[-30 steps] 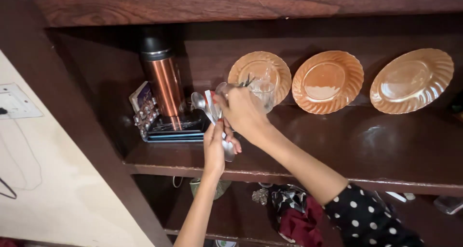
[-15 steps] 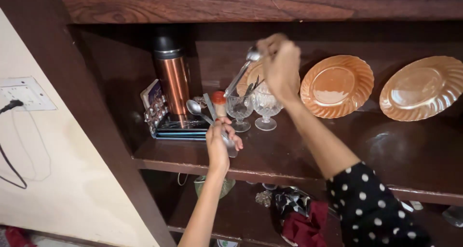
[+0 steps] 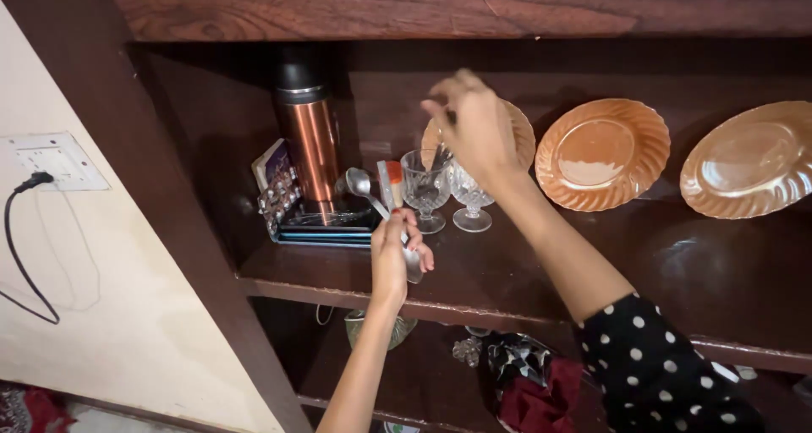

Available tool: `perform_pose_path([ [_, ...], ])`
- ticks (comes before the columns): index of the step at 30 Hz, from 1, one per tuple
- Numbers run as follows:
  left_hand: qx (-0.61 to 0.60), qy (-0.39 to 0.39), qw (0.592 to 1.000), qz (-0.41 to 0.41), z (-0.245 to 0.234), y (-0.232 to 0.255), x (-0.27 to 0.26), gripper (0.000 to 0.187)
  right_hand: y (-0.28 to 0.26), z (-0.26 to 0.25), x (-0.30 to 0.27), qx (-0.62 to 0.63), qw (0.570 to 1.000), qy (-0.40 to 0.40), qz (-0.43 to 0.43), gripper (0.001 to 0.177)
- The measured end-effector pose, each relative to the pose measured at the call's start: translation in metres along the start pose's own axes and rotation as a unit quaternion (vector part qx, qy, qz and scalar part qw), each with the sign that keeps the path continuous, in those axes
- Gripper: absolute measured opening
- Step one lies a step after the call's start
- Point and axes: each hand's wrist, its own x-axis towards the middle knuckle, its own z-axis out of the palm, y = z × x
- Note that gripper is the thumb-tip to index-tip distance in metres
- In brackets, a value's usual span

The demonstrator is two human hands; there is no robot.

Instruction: Organizing household items and wiping down a wooden storage shelf.

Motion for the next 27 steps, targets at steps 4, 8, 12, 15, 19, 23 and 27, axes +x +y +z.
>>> perform_pose_path([
  [4,0.018,-0.033,0.999,-0.006,0.002,0.004,-0.004,0.036,-0.017,-0.002,-0.002,-0.072,0.975,-0.200,0.065,0.034],
  [8,0.017,-0.068,0.997,-0.014,0.006,0.009,-0.009,0.041,0.000,0.019,-0.014,0.069,0.949,-0.300,-0.064,0.029],
  [12,0.020,-0.056,0.998,0.015,0.008,0.009,-0.007,0.043,0.015,0.030,-0.007,0.092,0.913,-0.387,0.095,0.022],
  [15,-0.021,-0.019,1.000,-0.002,0.005,0.013,-0.006,0.040,0.040,0.038,-0.008,0.240,0.933,-0.231,0.135,0.018],
  [19,0.022,0.012,1.000,-0.016,0.002,0.006,-0.002,0.036,0.028,0.015,-0.001,0.179,0.959,-0.150,0.160,0.022],
  [23,0.021,0.000,1.000,0.012,0.002,0.007,-0.002,0.042,-0.008,-0.010,0.003,0.301,0.942,-0.069,0.133,0.015],
  [27,0.038,0.012,0.999,-0.004,0.003,0.006,-0.001,0.040,-0.024,-0.014,0.004,0.185,0.973,-0.033,-0.135,0.015],
])
